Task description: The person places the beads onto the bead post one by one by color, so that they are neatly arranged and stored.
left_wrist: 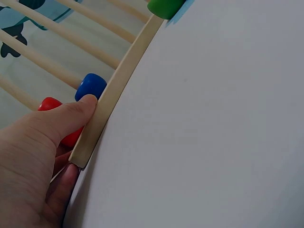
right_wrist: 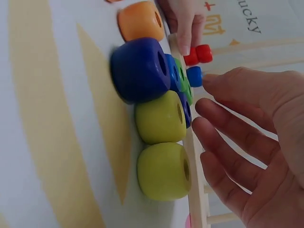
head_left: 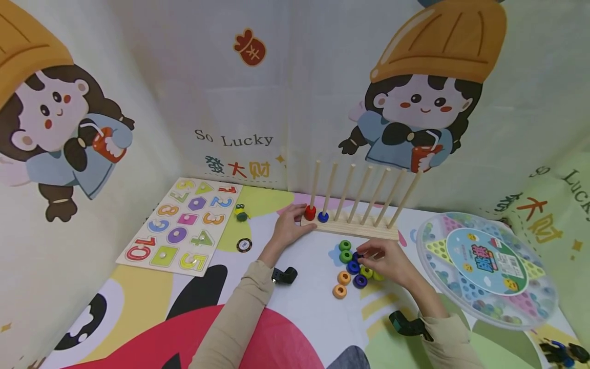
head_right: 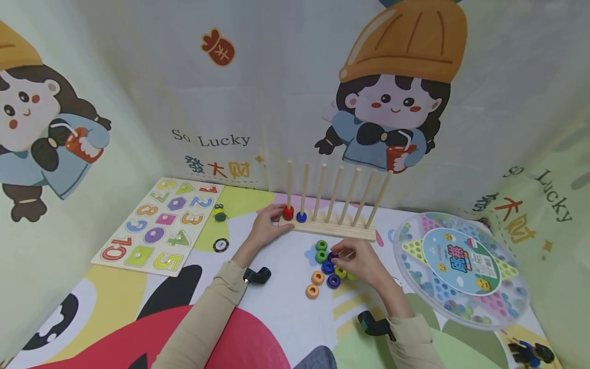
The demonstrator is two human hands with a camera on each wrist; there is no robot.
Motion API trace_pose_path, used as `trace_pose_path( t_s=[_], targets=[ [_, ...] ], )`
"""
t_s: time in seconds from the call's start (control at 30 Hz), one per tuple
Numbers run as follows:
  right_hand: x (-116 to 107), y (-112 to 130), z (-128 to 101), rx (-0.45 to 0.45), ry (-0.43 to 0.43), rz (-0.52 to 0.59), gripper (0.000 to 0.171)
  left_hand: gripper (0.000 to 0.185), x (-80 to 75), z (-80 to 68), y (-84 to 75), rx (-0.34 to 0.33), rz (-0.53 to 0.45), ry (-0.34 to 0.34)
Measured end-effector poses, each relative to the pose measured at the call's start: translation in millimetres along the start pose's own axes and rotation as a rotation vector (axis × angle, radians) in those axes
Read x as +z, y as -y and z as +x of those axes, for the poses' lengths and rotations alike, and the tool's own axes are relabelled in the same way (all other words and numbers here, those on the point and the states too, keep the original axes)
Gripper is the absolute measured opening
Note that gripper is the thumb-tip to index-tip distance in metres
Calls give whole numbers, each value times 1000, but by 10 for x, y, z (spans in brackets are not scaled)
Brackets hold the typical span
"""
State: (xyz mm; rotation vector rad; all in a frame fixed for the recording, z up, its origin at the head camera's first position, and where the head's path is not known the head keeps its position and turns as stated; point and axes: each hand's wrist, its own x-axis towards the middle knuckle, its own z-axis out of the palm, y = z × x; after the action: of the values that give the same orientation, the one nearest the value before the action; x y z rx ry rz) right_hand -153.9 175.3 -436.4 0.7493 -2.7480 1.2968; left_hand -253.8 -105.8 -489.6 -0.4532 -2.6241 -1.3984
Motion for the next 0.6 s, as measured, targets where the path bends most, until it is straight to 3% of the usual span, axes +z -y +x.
trace_pose_path(
  t_s=[0.3, 0.6],
  targets=[
    [95, -4, -47, -32, 25, -4, 14, 58, 15, -22, 38, -6, 8, -3],
    [142, 22, -61, 31, 99, -49, 19, 59, 17, -22, 38, -12, 3, 3]
  ],
)
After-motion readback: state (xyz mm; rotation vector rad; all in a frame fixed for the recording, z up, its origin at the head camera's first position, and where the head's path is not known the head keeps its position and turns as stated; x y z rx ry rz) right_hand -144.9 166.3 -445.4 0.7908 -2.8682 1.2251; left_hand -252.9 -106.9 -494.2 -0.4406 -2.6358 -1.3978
